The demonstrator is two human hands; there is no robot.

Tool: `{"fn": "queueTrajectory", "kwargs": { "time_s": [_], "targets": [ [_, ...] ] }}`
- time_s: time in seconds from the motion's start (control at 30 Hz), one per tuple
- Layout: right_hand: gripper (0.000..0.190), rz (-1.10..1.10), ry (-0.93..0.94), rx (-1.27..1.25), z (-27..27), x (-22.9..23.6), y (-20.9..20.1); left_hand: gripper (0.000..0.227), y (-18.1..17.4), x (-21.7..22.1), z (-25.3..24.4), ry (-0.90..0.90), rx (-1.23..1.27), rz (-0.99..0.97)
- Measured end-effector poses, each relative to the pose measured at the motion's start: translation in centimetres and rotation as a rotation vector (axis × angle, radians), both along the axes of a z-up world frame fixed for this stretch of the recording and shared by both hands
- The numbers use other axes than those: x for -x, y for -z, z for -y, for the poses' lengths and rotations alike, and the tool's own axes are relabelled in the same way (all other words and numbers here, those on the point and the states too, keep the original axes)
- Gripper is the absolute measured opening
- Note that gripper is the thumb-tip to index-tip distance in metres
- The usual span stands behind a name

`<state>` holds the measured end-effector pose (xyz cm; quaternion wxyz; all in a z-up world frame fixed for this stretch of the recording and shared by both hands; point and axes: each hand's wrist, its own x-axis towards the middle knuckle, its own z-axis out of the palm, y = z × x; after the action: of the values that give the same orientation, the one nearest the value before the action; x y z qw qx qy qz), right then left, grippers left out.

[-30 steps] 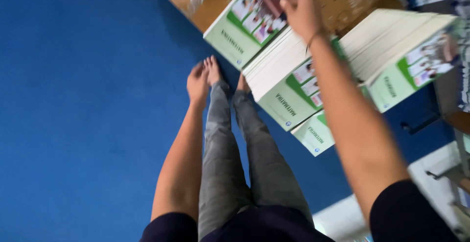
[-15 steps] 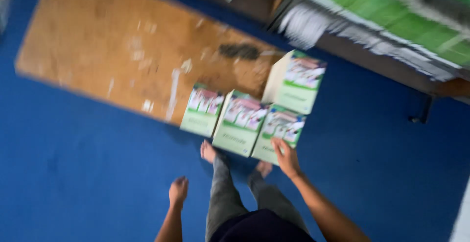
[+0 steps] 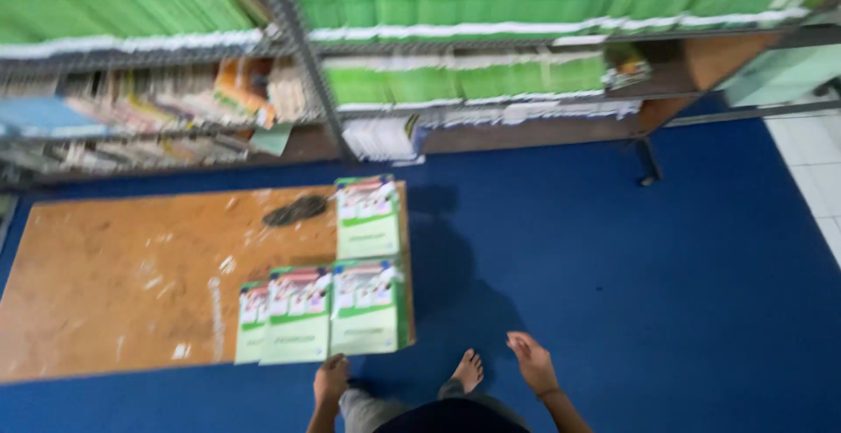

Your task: The person repeatedly takes green-covered books from a metal shelf and places them onto a stack on a wooden table. The person handles the books by hand, moving them from the shelf to the table in a repetitive cycle.

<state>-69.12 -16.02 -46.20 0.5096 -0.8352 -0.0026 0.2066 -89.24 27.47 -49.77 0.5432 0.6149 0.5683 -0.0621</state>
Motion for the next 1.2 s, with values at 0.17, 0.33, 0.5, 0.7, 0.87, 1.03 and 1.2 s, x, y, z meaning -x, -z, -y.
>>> {"fn": "queueTrajectory", "kwargs": {
  "time_s": [0.17, 0.33, 0.5, 0.7, 0.87, 1.03, 1.2],
  "targets": [
    [0.033, -0.141, 0.216, 0.14, 9.6, -2.3, -3.6, 0.035, 0.3, -9.9, 8.0, 0.316, -0.135, -0.035],
    [0.036, -0.041, 0.332, 0.011, 17.3, -4.5, 0.7, 0.031, -0.6, -16.5, 13.1, 0.492, -0.337, 0.183],
    [0.037, -0.064, 0.399, 0.131, 16.6, -7.6, -3.4, 0.032, -4.4, -21.9, 14.5, 0.551, -0.254, 0.222],
    [0.033, -0.008, 0.421, 0.066, 15.3, -12.3, -5.9, 0.031, -5.9, -28.8, 16.1, 0.565, -0.352, 0.312],
    [0.034, 0.169, 0.289, 0.015, 13.0, -19.6, -10.1, 0.033, -10.6, -36.4, 17.0, 0.423, -0.126, 0.526],
    [0.034, 0.271, 0.213, -0.054, 9.8, -30.8, -13.9, 0.031, -14.1, -46.5, 15.3, 0.419, -0.2, 0.667],
    [0.034, 0.364, 0.107, -0.153, 4.2, -42.8, -19.1, 0.029, -20.9, -57.9, 12.0, 0.439, -0.294, 0.734]
  ]
}}
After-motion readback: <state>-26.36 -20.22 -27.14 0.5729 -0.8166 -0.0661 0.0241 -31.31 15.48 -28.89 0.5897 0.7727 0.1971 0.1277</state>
